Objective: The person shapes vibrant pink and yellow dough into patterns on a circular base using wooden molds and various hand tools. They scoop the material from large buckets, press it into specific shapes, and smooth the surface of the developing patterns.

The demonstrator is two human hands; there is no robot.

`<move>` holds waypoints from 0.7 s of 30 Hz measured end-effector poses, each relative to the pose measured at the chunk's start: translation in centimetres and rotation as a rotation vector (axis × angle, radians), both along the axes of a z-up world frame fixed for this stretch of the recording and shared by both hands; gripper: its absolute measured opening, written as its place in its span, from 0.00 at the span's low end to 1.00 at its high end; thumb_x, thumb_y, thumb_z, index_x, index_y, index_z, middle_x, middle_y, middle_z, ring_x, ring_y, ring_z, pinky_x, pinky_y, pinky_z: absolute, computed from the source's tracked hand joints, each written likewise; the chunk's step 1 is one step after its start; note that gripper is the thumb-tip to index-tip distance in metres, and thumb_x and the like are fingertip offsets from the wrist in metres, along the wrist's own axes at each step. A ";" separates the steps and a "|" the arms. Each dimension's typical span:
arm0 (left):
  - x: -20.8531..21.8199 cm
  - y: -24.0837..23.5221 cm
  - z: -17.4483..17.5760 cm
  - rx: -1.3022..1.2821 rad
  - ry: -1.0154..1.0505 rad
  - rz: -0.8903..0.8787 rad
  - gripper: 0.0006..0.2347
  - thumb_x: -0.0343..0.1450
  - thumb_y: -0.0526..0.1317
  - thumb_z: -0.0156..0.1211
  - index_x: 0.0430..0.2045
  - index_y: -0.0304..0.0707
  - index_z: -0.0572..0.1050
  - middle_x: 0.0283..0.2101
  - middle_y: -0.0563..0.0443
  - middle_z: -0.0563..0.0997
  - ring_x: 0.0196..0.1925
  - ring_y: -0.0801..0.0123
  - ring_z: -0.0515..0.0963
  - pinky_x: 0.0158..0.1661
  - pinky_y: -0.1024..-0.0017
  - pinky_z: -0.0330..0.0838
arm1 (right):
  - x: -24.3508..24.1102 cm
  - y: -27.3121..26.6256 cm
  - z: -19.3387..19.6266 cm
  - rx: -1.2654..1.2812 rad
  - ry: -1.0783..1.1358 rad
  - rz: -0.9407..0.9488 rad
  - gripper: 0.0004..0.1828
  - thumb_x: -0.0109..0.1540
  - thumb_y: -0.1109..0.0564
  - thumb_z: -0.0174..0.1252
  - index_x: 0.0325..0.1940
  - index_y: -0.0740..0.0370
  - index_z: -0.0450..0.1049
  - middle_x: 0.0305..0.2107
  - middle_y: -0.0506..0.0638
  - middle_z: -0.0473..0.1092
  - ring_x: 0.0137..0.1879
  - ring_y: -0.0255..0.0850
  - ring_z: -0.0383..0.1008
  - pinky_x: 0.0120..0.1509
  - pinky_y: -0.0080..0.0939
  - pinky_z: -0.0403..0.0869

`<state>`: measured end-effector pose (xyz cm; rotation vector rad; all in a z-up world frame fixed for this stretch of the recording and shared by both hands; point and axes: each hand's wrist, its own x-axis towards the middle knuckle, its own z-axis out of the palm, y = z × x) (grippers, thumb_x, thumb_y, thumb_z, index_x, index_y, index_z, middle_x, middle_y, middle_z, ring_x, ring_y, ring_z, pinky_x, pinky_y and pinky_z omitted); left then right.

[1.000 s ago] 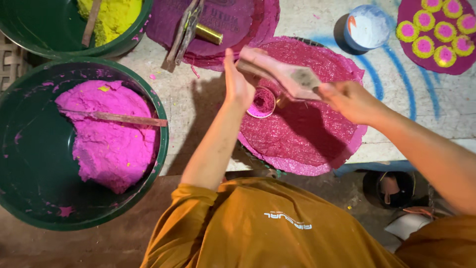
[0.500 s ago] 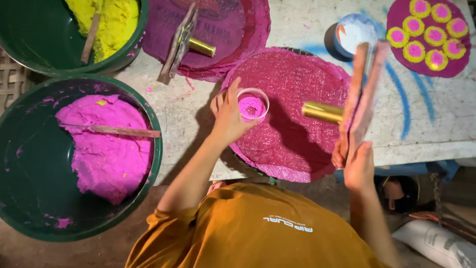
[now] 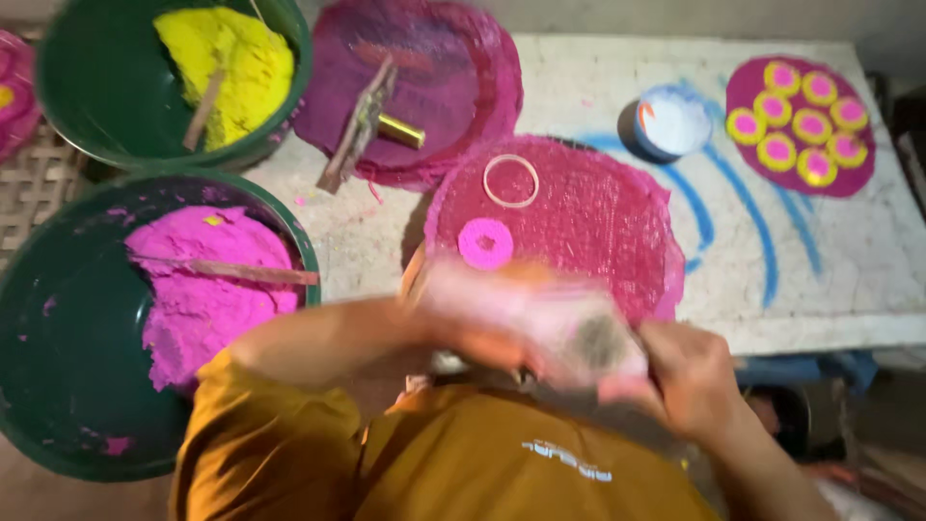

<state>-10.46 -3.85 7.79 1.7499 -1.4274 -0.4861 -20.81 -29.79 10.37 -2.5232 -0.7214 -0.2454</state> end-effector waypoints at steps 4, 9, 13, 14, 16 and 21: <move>-3.2 5.2 4.4 0.023 0.238 -0.159 0.21 0.63 0.47 0.66 0.48 0.41 0.71 0.42 0.41 0.78 0.46 0.52 0.78 0.44 0.53 0.67 | 5.3 6.7 9.4 -0.099 -0.393 0.681 0.29 0.56 0.35 0.60 0.36 0.65 0.73 0.26 0.54 0.71 0.31 0.50 0.74 0.35 0.46 0.71; -5.8 11.2 8.5 0.293 0.029 0.028 0.13 0.68 0.44 0.58 0.44 0.47 0.75 0.32 0.44 0.83 0.35 0.51 0.84 0.35 0.56 0.75 | 8.8 12.6 11.5 -0.120 0.277 1.014 0.29 0.61 0.31 0.57 0.31 0.61 0.70 0.21 0.53 0.67 0.30 0.55 0.71 0.31 0.52 0.67; -10.5 16.9 9.2 0.253 -0.116 0.248 0.11 0.73 0.41 0.53 0.50 0.47 0.72 0.38 0.43 0.82 0.38 0.50 0.84 0.36 0.54 0.76 | 7.0 15.9 8.6 -0.010 0.677 1.110 0.29 0.71 0.33 0.53 0.35 0.62 0.69 0.26 0.57 0.69 0.36 0.59 0.74 0.37 0.54 0.68; -11.3 18.4 8.6 0.090 -0.131 0.287 0.10 0.73 0.40 0.53 0.48 0.44 0.72 0.40 0.44 0.83 0.40 0.52 0.85 0.37 0.56 0.77 | 6.7 16.8 7.8 0.032 0.725 1.130 0.29 0.72 0.33 0.52 0.37 0.63 0.69 0.27 0.57 0.69 0.37 0.59 0.74 0.38 0.54 0.68; -12.7 20.7 6.9 0.349 -0.035 0.363 0.14 0.73 0.43 0.53 0.53 0.49 0.72 0.33 0.45 0.82 0.36 0.52 0.84 0.35 0.55 0.76 | 6.5 18.2 7.1 0.098 0.821 1.172 0.28 0.74 0.34 0.50 0.40 0.63 0.69 0.29 0.57 0.70 0.39 0.59 0.75 0.40 0.54 0.69; -12.5 29.1 2.8 0.349 0.094 0.580 0.12 0.70 0.42 0.58 0.46 0.43 0.75 0.38 0.45 0.82 0.40 0.55 0.82 0.36 0.59 0.75 | 8.2 18.6 7.5 0.065 0.640 1.058 0.25 0.66 0.36 0.56 0.31 0.61 0.68 0.23 0.54 0.66 0.32 0.54 0.73 0.34 0.53 0.67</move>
